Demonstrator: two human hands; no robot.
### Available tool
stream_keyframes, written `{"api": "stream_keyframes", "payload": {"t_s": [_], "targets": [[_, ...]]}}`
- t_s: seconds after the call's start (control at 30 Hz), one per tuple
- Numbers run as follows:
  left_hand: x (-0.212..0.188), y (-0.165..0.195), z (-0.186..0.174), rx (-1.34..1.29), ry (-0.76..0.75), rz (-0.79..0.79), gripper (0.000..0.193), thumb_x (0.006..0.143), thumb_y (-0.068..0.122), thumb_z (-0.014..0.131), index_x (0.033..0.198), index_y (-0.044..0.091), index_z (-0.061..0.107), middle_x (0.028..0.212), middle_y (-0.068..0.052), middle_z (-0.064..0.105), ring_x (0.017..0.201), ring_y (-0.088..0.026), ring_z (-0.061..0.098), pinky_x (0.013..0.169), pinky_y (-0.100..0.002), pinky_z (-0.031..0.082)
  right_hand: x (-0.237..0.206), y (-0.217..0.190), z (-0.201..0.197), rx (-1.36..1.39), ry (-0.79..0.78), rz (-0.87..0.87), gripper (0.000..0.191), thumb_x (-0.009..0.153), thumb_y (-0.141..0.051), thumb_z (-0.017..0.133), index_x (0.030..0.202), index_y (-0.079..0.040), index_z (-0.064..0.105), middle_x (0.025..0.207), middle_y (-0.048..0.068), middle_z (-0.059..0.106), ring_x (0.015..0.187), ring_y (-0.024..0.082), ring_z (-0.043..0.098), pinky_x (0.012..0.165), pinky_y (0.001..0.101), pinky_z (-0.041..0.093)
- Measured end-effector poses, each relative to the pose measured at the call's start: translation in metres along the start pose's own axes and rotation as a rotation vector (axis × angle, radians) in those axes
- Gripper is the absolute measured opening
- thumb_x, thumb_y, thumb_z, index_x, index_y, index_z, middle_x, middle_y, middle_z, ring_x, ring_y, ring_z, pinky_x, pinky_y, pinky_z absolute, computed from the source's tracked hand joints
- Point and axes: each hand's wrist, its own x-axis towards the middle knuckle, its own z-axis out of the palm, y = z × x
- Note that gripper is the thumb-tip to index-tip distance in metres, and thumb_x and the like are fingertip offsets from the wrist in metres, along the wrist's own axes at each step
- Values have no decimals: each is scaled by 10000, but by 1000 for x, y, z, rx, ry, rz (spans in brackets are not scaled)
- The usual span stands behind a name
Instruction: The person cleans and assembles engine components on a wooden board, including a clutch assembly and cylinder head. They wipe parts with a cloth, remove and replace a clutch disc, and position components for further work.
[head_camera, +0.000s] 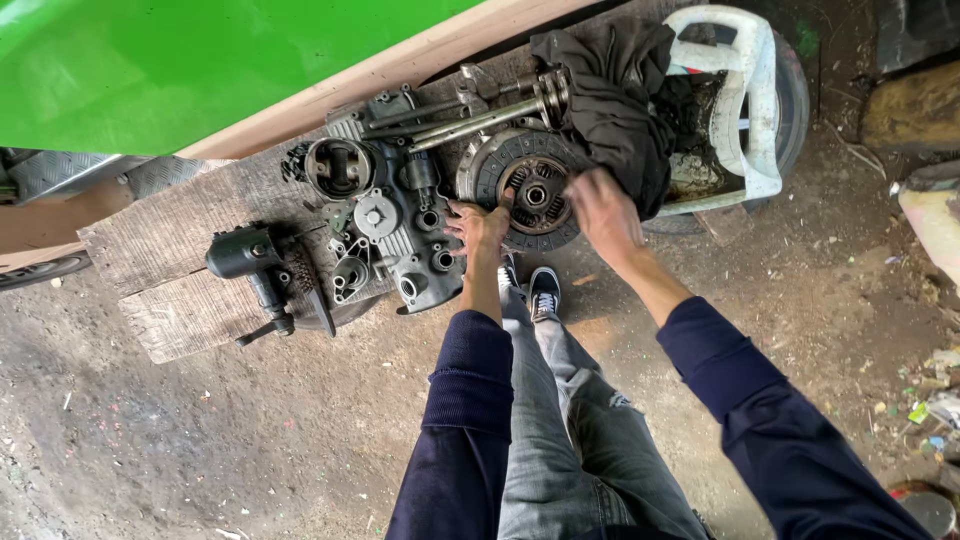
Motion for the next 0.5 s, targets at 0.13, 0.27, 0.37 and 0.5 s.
{"api": "stream_keyframes", "payload": {"t_s": [0.13,0.27,0.37,0.5], "targets": [[1,1,-1,75,-27,-11,1401,763,678,780,1630,71,-140,1691,-285,-98,1567,-406,-100,1204,-688,-11,-9,-8,1,12,-78,20,269,1025,-73,582,1294,-64,578,1255,188,560,939,267,653,721,363,634],[6,1,1,31,-10,10,1381,766,669,762,1623,72,-141,1678,-284,-79,1567,-408,-90,1217,-683,-17,-24,8,-8,285,-307,220,290,1080,-183,549,1349,-73,543,1230,168,608,988,285,662,852,416,612],[11,-1,4,61,2,20,1368,787,594,819,1628,22,-95,1677,-327,-79,1569,-439,-102,1209,-693,-39,-31,35,-13,-41,-238,-47,274,1058,-150,575,1322,-76,575,1289,159,616,1091,281,640,997,434,552],[19,-4,8,1,-15,-9,1446,711,698,819,1607,13,-87,1684,-304,-75,1575,-426,-76,1202,-716,-3,-36,28,5,-279,-219,-424,449,892,-109,649,1339,-103,602,1339,120,622,1210,258,592,1079,457,452]]}}
